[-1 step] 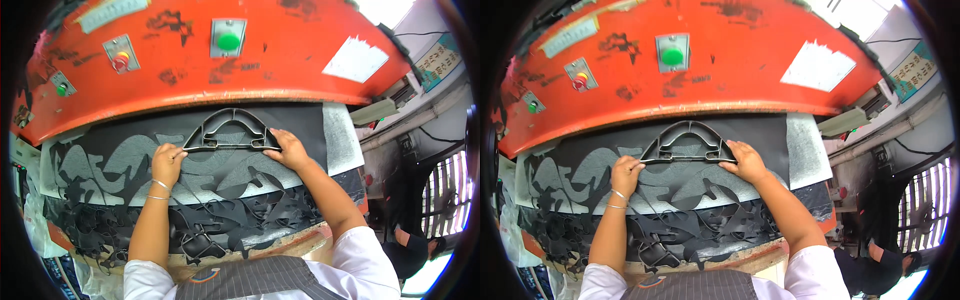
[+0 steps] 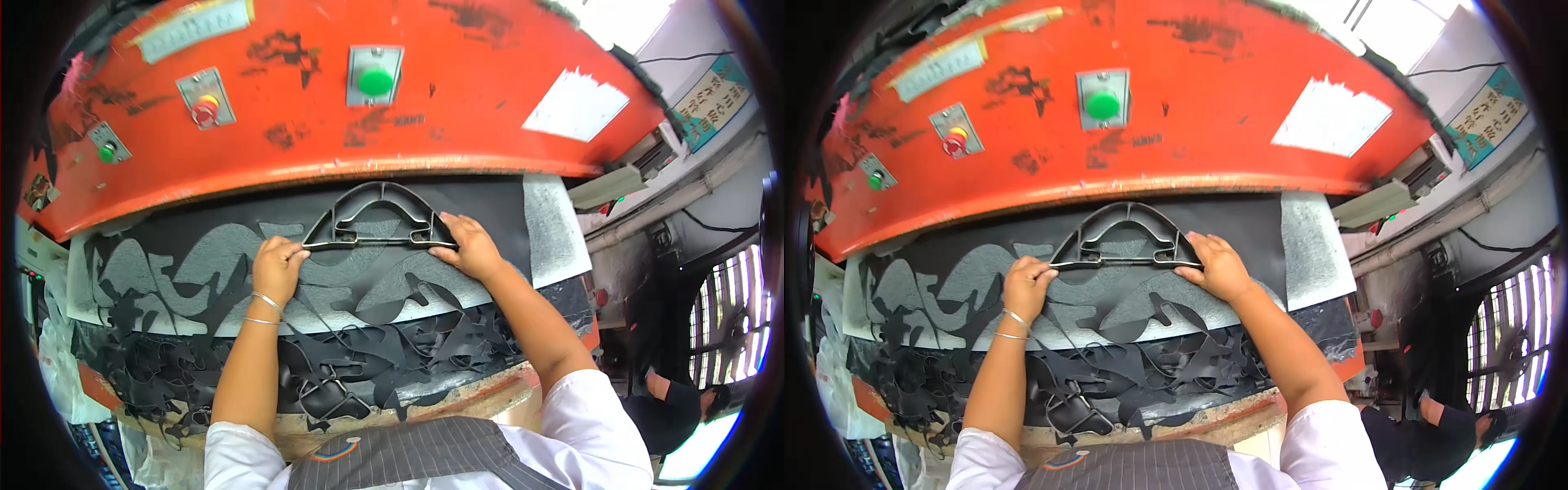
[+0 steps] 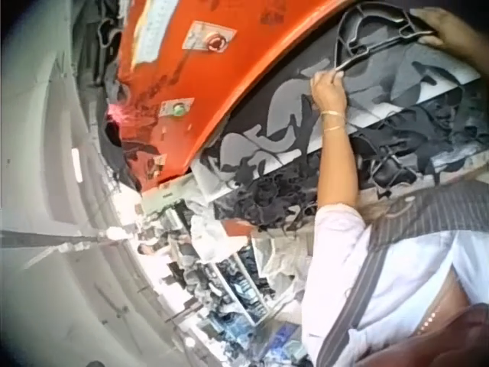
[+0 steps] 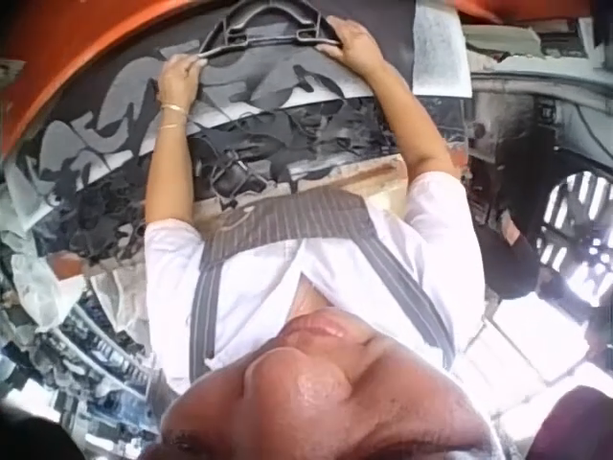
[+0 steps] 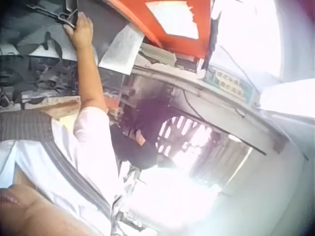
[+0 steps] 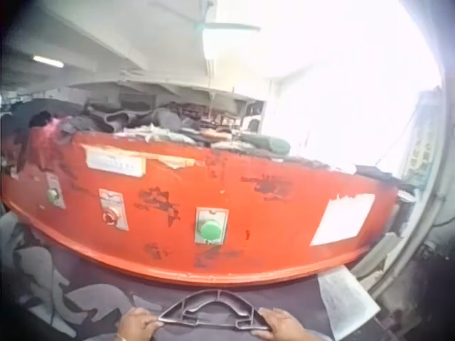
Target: Using an industrial die-cutting machine to cut shoe components from a sheet of leather.
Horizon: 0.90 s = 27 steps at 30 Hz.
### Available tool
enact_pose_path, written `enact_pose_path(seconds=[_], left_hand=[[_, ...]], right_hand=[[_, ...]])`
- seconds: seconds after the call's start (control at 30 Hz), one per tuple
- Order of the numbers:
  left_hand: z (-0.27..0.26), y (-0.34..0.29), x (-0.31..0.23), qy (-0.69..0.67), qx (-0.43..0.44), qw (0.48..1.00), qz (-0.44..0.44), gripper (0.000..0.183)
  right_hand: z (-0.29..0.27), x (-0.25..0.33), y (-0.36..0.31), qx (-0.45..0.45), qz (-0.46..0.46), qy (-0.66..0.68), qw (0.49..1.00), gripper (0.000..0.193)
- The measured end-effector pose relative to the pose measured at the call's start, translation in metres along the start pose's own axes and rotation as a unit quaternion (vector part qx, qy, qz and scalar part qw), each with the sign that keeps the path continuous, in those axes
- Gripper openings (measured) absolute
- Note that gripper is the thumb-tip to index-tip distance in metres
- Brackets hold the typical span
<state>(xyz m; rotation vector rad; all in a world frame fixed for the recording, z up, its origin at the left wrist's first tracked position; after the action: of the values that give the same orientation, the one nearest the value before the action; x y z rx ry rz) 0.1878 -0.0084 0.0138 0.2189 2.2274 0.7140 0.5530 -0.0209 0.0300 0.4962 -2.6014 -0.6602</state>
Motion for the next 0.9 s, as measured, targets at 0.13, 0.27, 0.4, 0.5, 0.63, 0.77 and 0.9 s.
enact_pose_path(seconds=[0.13, 0.27, 0.4, 0.5, 0.63, 0.77, 0.9], left_hand=[[-0.048, 0.009, 0.003, -0.068, -0.055, 0.992, -0.087, 0.027], [-0.15, 0.038, 0.035, -0.007, -0.256, 0.964, -0.074, 0.027], [-0.244, 0.065, 0.022, 0.057, -0.481, 0.873, 0.055, 0.031], [-0.286, 0.064, 0.017, 0.094, -0.433, 0.889, 0.114, 0.037], [-0.281, 0.01, -0.001, 0.006, -0.249, 0.968, 0.04, 0.038], [-0.225, -0.124, -0.04, 0.054, -0.036, 0.998, 0.018, 0.034], [-0.196, -0.238, -0.099, -0.028, 0.114, 0.993, -0.027, 0.018]], right_hand=[[-0.044, 0.044, -0.011, -0.029, 0.038, -0.083, 0.995, 0.08], [-0.075, 0.11, 0.02, -0.104, 0.08, 0.072, 0.989, 0.069], [-0.1, 0.17, 0.074, -0.252, 0.045, 0.173, 0.951, 0.046], [-0.108, 0.193, 0.098, -0.233, 0.101, 0.135, 0.958, 0.035], [-0.114, 0.206, 0.031, -0.251, 0.071, 0.157, 0.952, 0.032], [-0.089, 0.211, -0.088, 0.002, 0.098, 0.123, 0.988, 0.04], [-0.082, 0.237, -0.187, 0.239, -0.036, 0.097, 0.966, 0.059]])
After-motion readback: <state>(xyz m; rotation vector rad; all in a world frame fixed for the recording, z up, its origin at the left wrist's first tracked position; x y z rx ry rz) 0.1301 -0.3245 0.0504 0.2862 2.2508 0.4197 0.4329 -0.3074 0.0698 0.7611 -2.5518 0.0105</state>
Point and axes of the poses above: each hand's wrist, its own y-axis towards the middle knuckle, its own z-axis out of the palm, x = y × z, the point moved 3 cm from there along y, towards the middle knuckle, and after that the axes turned 15 degrees about -x, right-handed, at the moved point
